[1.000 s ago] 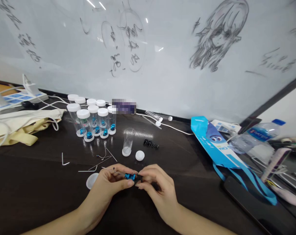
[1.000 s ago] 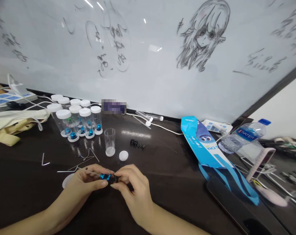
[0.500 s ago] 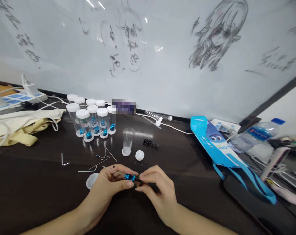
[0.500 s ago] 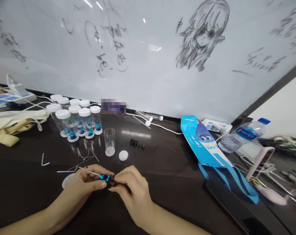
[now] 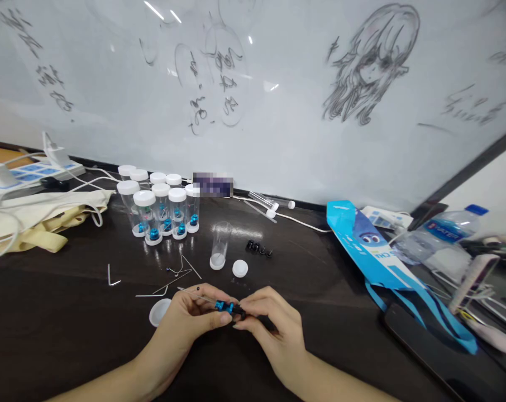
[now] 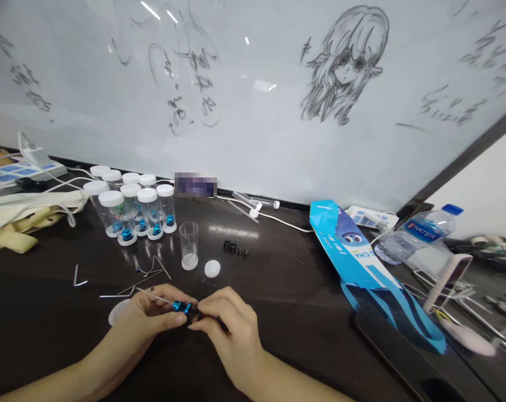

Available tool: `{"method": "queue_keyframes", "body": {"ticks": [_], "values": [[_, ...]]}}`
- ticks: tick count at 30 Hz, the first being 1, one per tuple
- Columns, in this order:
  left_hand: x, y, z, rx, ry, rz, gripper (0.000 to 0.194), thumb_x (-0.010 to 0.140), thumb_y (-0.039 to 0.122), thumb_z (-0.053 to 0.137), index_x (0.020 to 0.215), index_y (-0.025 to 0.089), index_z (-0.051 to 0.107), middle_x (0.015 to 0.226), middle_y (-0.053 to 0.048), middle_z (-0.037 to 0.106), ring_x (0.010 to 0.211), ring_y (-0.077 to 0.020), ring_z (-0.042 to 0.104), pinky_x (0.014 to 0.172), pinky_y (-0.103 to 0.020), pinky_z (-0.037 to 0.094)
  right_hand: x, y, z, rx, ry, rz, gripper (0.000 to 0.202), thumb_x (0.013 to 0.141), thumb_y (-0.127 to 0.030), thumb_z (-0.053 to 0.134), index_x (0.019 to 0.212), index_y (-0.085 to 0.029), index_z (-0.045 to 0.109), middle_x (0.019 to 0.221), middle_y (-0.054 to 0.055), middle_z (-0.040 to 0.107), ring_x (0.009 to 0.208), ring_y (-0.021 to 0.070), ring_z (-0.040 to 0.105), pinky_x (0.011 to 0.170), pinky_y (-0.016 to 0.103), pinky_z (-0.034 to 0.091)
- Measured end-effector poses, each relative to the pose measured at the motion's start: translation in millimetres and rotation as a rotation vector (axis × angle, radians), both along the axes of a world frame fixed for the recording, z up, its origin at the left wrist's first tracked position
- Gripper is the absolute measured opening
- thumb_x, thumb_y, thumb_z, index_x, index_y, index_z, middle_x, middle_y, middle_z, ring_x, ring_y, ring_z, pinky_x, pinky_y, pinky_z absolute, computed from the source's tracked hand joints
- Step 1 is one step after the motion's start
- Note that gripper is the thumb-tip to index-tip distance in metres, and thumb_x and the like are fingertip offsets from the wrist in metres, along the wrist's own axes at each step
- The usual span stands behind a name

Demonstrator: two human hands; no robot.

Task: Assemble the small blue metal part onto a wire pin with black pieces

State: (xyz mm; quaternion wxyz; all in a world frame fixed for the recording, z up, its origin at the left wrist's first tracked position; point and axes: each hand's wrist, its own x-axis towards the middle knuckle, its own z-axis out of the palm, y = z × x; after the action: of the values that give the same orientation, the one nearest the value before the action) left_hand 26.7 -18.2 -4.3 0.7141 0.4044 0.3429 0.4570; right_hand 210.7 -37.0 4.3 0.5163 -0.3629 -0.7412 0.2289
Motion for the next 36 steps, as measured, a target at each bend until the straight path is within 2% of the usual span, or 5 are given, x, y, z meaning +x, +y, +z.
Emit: {"method": "queue_keyframes", "body": {"ticks": [11,16,24,30,36], "values": [[0.3,0.3,-2.2,0.01,0.021,0.01,0.017,0.066,0.021,0.084,0.08,0.02,0.076,0.079,-0.003,0.079,0.075,-0.0165,0.07,0.074,-0.025,0.052,-1.2,0.0,-1.4,-0.123,0.049,0.005,0.005,0.082,-0.017,0.073,0.086,-0.021,0.072,0.079,0.003,0.066,0.068,0.0166,0.066,0.059,0.026,0.056],[0.2,-1.7,1.0,0.011,0.028,0.009,0.017,0.065,0.02,0.085,0.079,0.02,0.076,0.081,-0.002,0.079,0.077,-0.0163,0.07,0.074,-0.024,0.052,-1.7,-1.0,-1.1,-0.166,0.068,0.003,0.012,0.079,-0.015,0.075,0.089,-0.022,0.072,0.077,0.0,0.067,0.064,0.0139,0.067,0.059,0.022,0.057],[-0.1,-1.0,0.6,0.015,0.053,0.003,0.018,0.065,0.022,0.085,0.08,0.021,0.077,0.079,-0.002,0.079,0.074,-0.0156,0.069,0.072,-0.023,0.051,-1.6,-1.5,-7.9,-0.309,0.152,0.069,0.017,0.082,-0.01,0.069,0.094,-0.022,0.067,0.075,-0.002,0.07,0.063,0.0135,0.072,0.061,0.019,0.058],[0.8,-3.7,4.0,0.008,0.102,0.038,0.018,0.063,0.023,0.085,0.079,0.02,0.077,0.075,-0.002,0.077,0.072,-0.0156,0.068,0.069,-0.023,0.05,-0.9,-1.0,-9.3,-0.401,0.154,0.113,0.014,0.09,-0.02,0.063,0.103,-0.022,0.062,0.072,-0.001,0.072,0.061,0.0141,0.073,0.061,0.02,0.059],[2.0,-2.7,7.1,0.011,0.111,0.049,0.019,0.06,0.022,0.086,0.075,0.019,0.076,0.076,-0.003,0.078,0.073,-0.0177,0.069,0.07,-0.025,0.052,-0.3,1.0,-11.9,-0.434,0.16,0.159,0.019,0.094,-0.028,0.058,0.112,-0.022,0.058,0.069,-0.002,0.068,0.058,0.0142,0.072,0.056,0.022,0.061]]}}
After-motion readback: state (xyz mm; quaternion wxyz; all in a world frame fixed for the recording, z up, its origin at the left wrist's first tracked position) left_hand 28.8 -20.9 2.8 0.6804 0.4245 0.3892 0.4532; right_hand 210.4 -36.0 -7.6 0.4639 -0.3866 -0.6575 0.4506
